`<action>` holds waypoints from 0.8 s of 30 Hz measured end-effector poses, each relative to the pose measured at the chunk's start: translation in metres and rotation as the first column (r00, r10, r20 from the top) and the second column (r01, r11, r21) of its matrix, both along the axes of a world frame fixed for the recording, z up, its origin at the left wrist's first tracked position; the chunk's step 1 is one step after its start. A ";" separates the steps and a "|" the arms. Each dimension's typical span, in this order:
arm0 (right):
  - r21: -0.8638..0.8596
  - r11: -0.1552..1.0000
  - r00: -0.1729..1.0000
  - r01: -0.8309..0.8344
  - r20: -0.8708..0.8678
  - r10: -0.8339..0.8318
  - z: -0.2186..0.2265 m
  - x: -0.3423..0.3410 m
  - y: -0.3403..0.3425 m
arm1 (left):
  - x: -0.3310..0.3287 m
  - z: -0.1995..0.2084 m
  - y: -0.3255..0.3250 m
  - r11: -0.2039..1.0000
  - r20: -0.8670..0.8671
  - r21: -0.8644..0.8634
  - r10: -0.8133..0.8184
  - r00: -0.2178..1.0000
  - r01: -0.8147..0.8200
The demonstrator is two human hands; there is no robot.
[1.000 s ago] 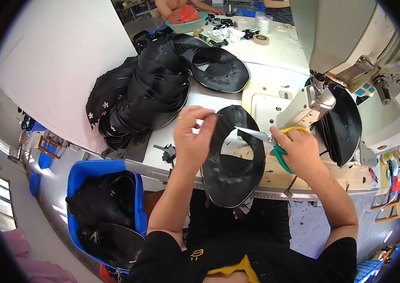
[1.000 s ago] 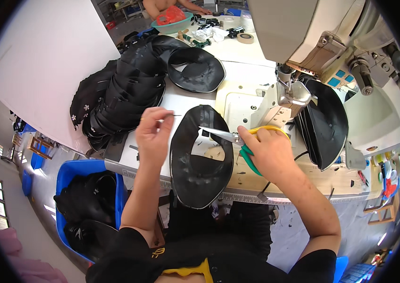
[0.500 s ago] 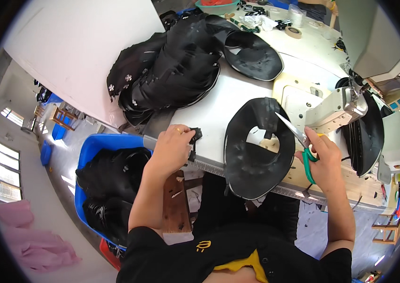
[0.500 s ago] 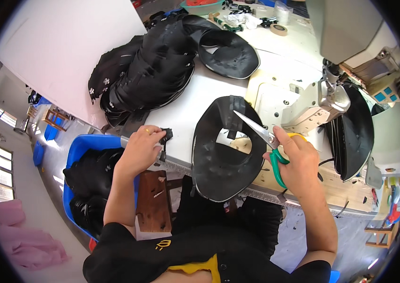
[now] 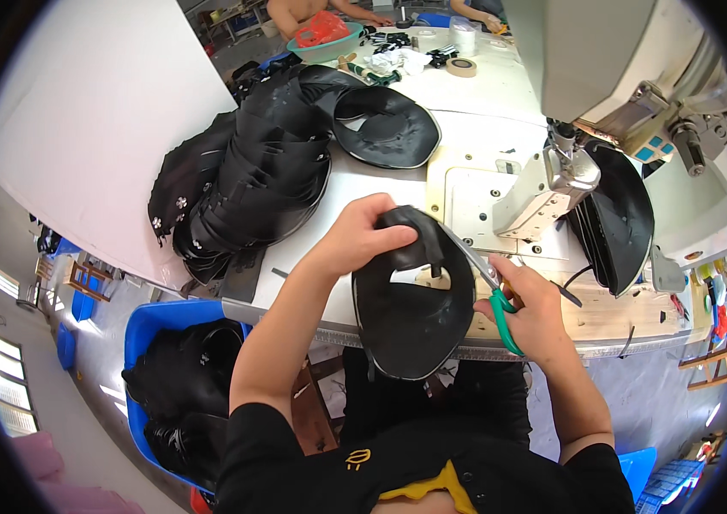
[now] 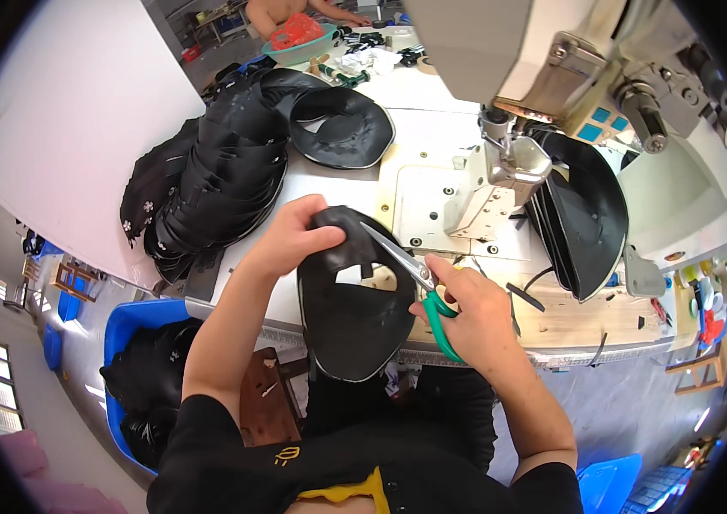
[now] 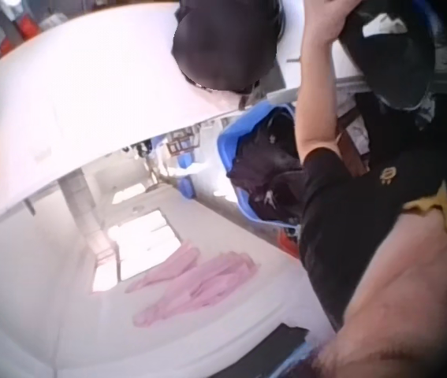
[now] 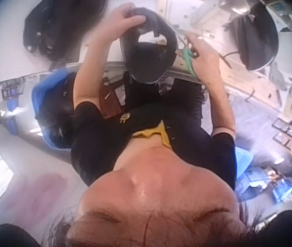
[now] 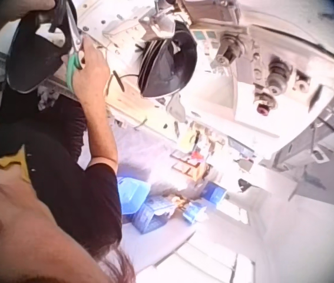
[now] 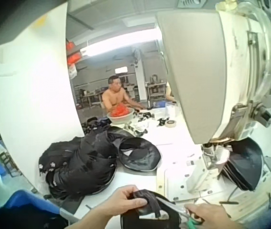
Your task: The person uses green-handled scissors to trim the edges of black fabric pieces on a workbench. They handle the items one at a time, cutting away excess material and placing the trimmed pieces into a blue bin.
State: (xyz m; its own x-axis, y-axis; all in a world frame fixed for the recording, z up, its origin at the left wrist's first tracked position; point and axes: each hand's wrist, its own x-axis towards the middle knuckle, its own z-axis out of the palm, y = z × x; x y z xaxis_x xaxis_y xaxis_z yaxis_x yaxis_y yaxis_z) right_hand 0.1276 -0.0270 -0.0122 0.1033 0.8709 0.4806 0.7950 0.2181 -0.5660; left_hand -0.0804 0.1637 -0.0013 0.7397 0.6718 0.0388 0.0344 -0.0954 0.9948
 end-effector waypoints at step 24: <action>-0.095 0.987 0.895 -0.131 0.417 0.159 0.023 0.001 -0.025 | 0.008 -0.037 -0.150 0.807 0.518 -0.462 0.582 0.627 -0.367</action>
